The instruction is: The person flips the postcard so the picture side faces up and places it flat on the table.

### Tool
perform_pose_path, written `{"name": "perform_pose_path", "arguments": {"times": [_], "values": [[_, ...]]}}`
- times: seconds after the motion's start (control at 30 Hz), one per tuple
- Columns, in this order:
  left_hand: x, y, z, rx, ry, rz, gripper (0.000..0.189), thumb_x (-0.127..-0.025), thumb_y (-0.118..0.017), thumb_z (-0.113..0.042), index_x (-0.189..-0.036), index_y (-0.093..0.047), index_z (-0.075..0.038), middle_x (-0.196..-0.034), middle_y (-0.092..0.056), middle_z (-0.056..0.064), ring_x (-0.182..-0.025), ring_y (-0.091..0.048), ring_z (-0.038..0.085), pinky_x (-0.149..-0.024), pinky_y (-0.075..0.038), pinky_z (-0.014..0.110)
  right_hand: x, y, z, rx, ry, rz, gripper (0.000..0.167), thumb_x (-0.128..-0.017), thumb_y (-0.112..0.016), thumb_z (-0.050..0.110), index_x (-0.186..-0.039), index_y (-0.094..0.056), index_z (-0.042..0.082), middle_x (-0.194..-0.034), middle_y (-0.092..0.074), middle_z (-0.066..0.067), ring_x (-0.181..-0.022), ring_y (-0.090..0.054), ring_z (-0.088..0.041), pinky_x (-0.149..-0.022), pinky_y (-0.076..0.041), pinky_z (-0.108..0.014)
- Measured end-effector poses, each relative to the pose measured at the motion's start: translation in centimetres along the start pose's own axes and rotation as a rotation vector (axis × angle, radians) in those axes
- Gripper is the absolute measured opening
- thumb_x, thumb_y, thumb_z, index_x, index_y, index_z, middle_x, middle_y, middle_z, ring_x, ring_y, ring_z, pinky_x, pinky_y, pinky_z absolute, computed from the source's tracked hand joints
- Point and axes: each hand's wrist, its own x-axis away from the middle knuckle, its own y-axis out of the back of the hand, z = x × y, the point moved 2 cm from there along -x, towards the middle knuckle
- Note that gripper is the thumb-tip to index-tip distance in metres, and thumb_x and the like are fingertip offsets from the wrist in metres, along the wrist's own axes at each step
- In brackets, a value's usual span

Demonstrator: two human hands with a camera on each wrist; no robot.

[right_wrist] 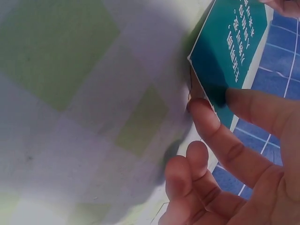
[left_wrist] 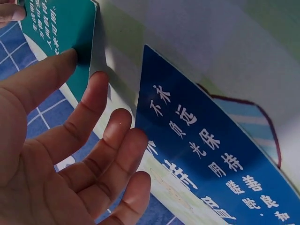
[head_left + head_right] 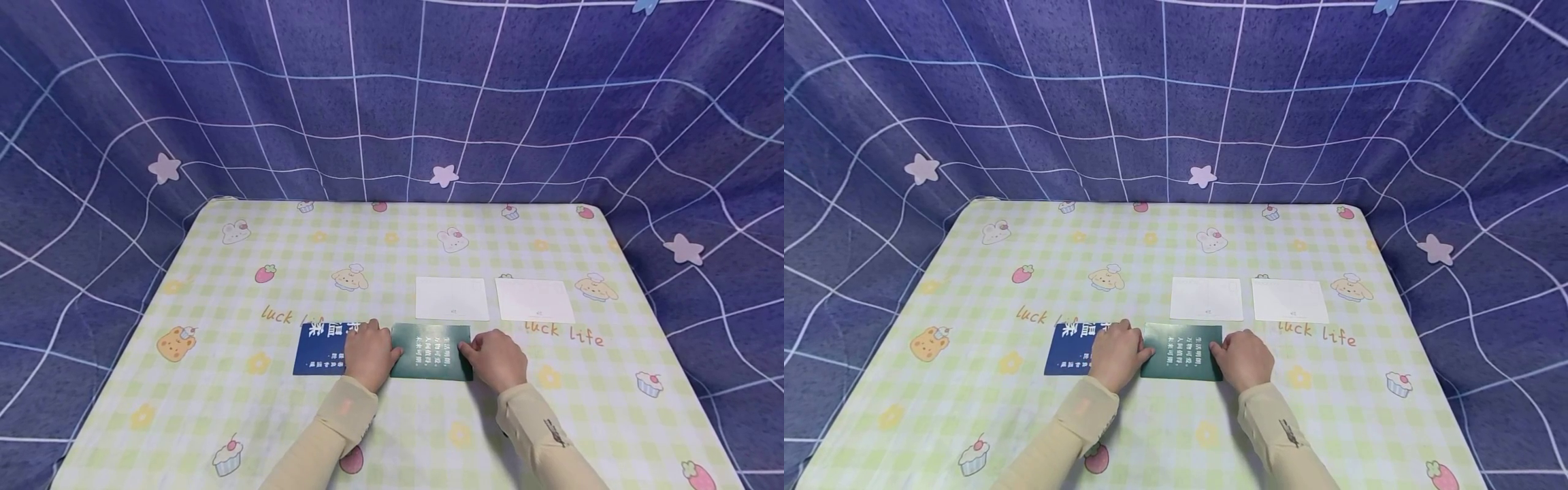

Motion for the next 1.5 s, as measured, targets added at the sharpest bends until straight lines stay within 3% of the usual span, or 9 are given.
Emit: {"name": "perform_pose_path", "arguments": {"times": [0.6,1.0,1.3,1.5], "values": [[-0.04,0.08,-0.08,-0.062,0.028,0.026,0.036,-0.082,-0.083,-0.041,-0.085,-0.075,-0.006,-0.087,-0.063,0.011,-0.089,-0.063,0.029,-0.082,-0.049,0.046,-0.24,-0.38,0.53,0.092,0.026,0.014,0.037,-0.093,-0.071,0.037,-0.065,-0.066,0.014,-0.06,-0.055,0.001,-0.057,-0.052,-0.019,-0.05,-0.04,-0.033],[-0.08,-0.06,-0.19,-0.045,0.033,0.024,0.035,-0.083,-0.083,-0.039,-0.083,-0.073,-0.005,-0.087,-0.063,0.011,-0.089,-0.063,0.029,-0.083,-0.05,0.046,-0.32,-0.54,0.69,0.158,0.053,-0.018,0.035,-0.092,-0.072,0.038,-0.069,-0.071,0.011,-0.064,-0.06,-0.001,-0.056,-0.054,-0.018,-0.049,-0.043,-0.035],[-0.06,-0.15,-0.13,-0.052,0.033,0.023,0.037,-0.081,-0.085,-0.038,-0.091,-0.074,-0.004,-0.091,-0.065,0.012,-0.092,-0.064,0.03,-0.084,-0.05,0.046,-0.35,-0.69,0.68,0.197,0.072,-0.026,0.035,-0.092,-0.072,0.041,-0.072,-0.072,0.012,-0.067,-0.064,-0.002,-0.06,-0.058,-0.02,-0.062,-0.048,-0.044],[-0.04,-0.36,-0.1,-0.049,0.027,0.01,0.036,-0.081,-0.085,-0.037,-0.092,-0.074,-0.004,-0.09,-0.065,0.012,-0.092,-0.064,0.03,-0.082,-0.05,0.045,-0.23,-0.8,0.68,0.195,0.077,-0.042,0.035,-0.091,-0.074,0.039,-0.069,-0.069,0.013,-0.065,-0.062,-0.001,-0.058,-0.056,-0.02,-0.06,-0.046,-0.043]]}}
